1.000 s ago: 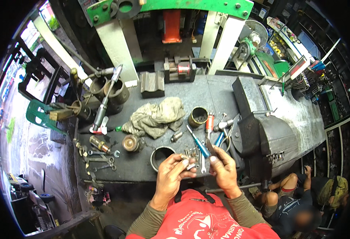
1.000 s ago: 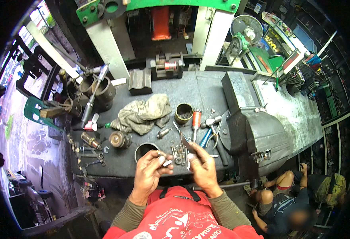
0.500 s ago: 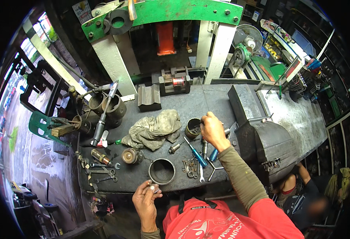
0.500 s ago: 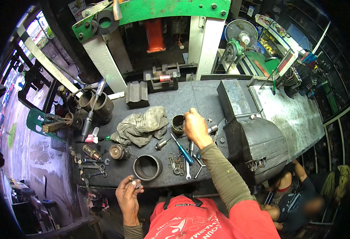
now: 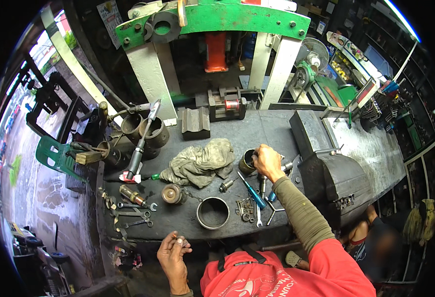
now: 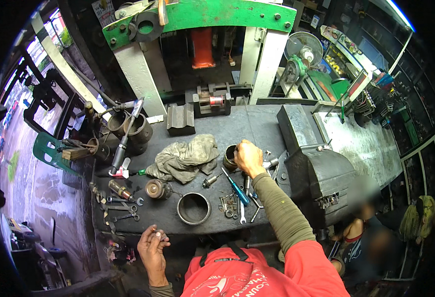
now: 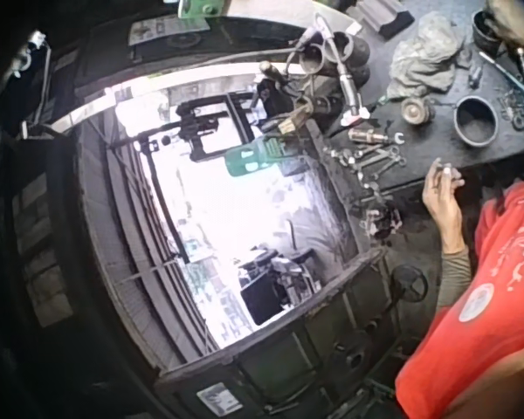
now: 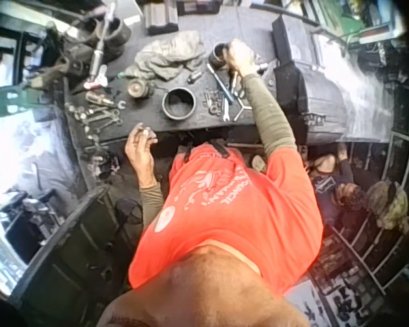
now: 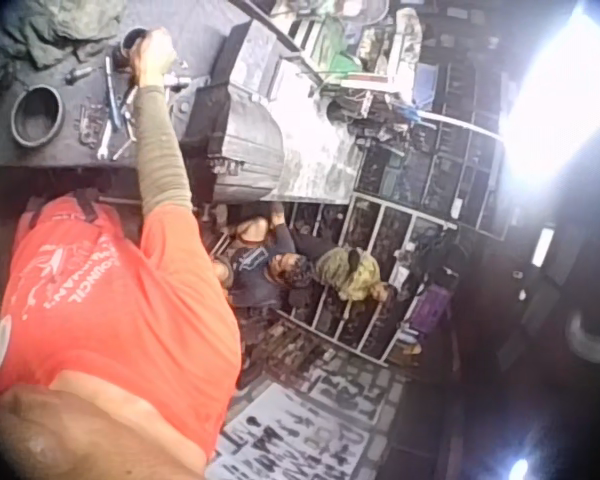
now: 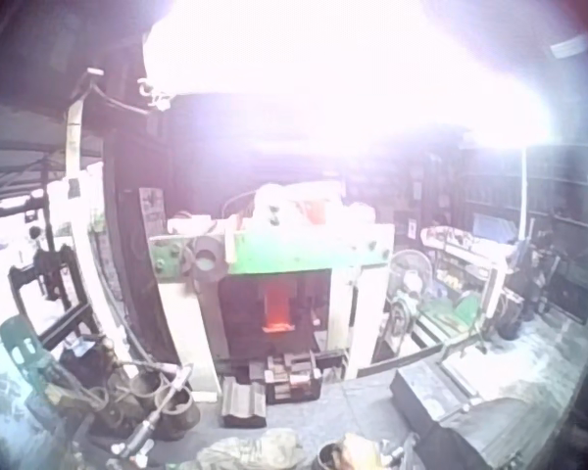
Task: The person works at a cluttered workbench in a workshop, using a torch to heat a metal component and then manipulating small parts with pliers and a screwdriver. The person repeatedly handles and adjusts the parts while another person works nearby.
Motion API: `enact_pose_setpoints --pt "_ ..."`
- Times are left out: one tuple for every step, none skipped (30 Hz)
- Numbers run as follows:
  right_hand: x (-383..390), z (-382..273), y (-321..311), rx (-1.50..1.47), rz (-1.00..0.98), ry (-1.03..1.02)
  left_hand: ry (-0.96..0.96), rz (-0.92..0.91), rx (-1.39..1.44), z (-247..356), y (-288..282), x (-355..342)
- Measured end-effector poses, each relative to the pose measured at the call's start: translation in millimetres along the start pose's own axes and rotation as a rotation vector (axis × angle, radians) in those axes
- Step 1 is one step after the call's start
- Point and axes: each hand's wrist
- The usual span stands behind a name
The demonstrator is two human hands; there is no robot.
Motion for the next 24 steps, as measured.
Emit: enact_pose_setpoints --pt "-0.8 -0.7 0.6 0.005 -0.013 0.013 -0.002 -0.007 0.0 0.6 -0.4 -1.4" --pt "-1.3 -1.3 0.6 0.016 -0.058 0.039 -0.003 -0.015 -0.008 1.3 -0.7 -2.3" --pt "-1.7 -2.0 0.2 -0.023 -0.07 0.066 -0.004 -0.023 -0.015 2.0 -1.1 -2.8" --pt "-1.3 -2.0 -1.4 -0.073 -0.036 0.121 -0.001 -0.031 -0.021 2.7 -1.3 -3.7" --pt "-0.3 -1.6 -4.2 -0.129 -0.039 0.177 0.005 -0.033 -0.038 3.4 -1.6 -4.6" --pt "1.8 -0.6 -7.8 -0.194 -0.033 0.233 0.012 -0.036 -0.057 4.0 -1.9 -5.5" --pt "5.2 2.0 -13.6 -0.249 0.007 0.236 0.02 -0.044 -0.075 4.8 -2.5 -6.8" --pt "9.6 4.3 -19.3 -0.276 0.055 0.261 0.019 -0.05 -0.075 5.4 -2.8 -8.5" --pt "16.5 8.1 -26.6 -0.339 0.065 0.302 0.019 -0.063 -0.075 5.6 -2.6 -10.7" --pt "24.5 11.7 -34.1 -0.389 0.077 0.353 0.018 -0.077 -0.075 5.7 -2.2 -13.1" --pt "34.2 13.9 -40.6 -0.445 0.118 0.391 0.018 -0.102 -0.079 5.6 -1.2 -15.5" --pt "44.0 15.8 -47.8 -0.563 0.118 0.439 0.017 -0.13 -0.084 5.3 0.5 -18.5" --pt "56.3 15.4 -53.4 -0.71 0.15 0.431 0.016 -0.16 -0.088 5.2 2.8 -21.6" --pt "70.7 14.5 -59.7 -0.809 0.167 0.494 0.005 -0.195 -0.092 4.9 5.9 -24.6" --pt "86.1 10.6 -63.1 -0.993 0.215 0.443 -0.007 -0.232 -0.096 4.7 9.5 -27.4" --pt "108.2 7.9 -69.8 -1.023 0.232 0.448 -0.017 -0.275 -0.095 4.4 14.1 -30.2" --pt "126.8 2.7 -72.5 -1.075 0.218 0.538 -0.039 -0.31 -0.122 4.2 19.1 -32.8" --pt "146.8 -2.8 -74.7 -1.143 0.215 0.563 -0.059 -0.348 -0.144 4.0 24.6 -35.2" --pt "166.7 -9.0 -74.8 -1.283 0.199 0.588 -0.077 -0.378 -0.164 3.7 30.3 -36.6" --pt "185.1 -14.5 -74.2 -1.433 0.178 0.572 -0.084 -0.427 -0.171 3.4 36.4 -37.4" --pt "200.8 -18.8 -73.2 -1.512 0.166 0.626 -0.088 -0.465 -0.176 3.2 42.7 -37.8" --pt "215.0 -22.0 -73.0 -1.657 0.147 0.645 -0.099 -0.491 -0.186 3.7 48.7 -37.7" --pt "226.5 -24.5 -73.0 -1.734 0.155 0.636 -0.059 -0.523 -0.19 2.9 56.5 -36.4" --pt "235.0 -26.0 -73.9 -1.803 0.168 0.675 -0.045 -0.549 -0.217 2.7 63.9 -34.6"
Point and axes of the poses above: each hand's wrist, its own x-axis away from the middle knuckle, its own y-axis out of the palm, z = x × y, and after that the axes turned 1 degree about -z, right-handed
